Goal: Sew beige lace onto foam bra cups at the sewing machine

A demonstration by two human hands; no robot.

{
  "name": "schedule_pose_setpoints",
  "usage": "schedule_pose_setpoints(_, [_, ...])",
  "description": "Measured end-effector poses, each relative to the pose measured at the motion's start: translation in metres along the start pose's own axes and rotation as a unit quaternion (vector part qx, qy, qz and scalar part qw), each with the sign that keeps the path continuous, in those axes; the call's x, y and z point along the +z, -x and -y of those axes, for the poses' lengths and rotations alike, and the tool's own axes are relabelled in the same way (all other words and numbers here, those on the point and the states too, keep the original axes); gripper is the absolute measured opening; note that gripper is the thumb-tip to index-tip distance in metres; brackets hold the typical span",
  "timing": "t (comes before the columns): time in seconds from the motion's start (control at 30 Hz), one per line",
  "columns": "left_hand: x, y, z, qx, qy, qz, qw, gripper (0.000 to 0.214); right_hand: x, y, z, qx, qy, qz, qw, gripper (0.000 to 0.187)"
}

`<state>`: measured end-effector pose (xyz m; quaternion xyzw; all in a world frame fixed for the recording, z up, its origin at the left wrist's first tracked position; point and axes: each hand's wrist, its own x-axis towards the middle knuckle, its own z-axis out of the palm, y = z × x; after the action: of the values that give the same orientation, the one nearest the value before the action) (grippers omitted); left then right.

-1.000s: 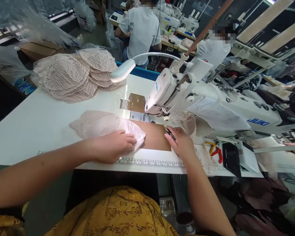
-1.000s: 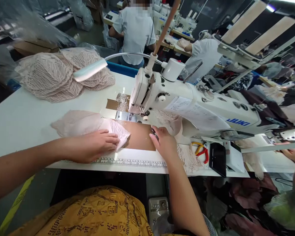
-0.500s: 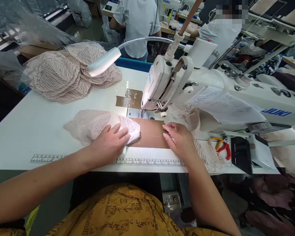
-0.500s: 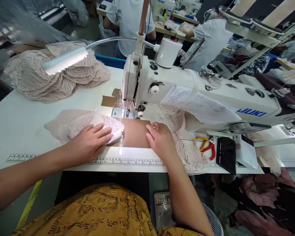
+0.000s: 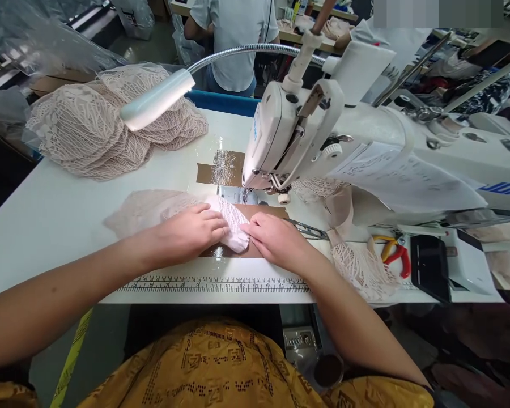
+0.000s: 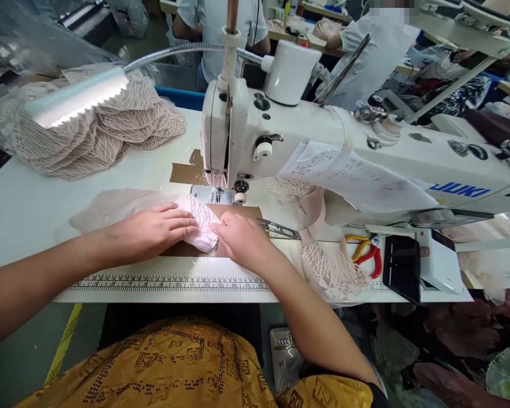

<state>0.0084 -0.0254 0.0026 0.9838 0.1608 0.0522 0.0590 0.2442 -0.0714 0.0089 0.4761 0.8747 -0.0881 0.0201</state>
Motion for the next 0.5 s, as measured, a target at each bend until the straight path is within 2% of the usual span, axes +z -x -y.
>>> schedule_pose_setpoints(0.13, [-0.006, -0.008, 0.004, -0.098, -0.025, 0.054, 0.993, 0.032, -0.001, -0.007, -0.005, 0.032, 0.026, 0.000, 0.999, 0.027])
schedule_pose_setpoints(0.27, [-0.007, -0.016, 0.000, -0.182, -0.073, 0.089, 0.977, 0.026, 0.009, -0.008, -0.011, 0.055, 0.002, -0.076, 0.996, 0.033])
schedule_pose_setpoints(0.37, [-0.012, -0.019, -0.003, -0.188, -0.058, 0.081, 0.977, 0.026, 0.019, -0.007, -0.013, 0.038, -0.045, -0.122, 0.991, 0.035])
schedule_pose_setpoints(0.5, [-0.020, -0.025, 0.006, -0.137, 0.038, 0.024, 0.989, 0.037, 0.026, -0.008, -0.013, 0.012, -0.067, -0.127, 0.990, 0.034])
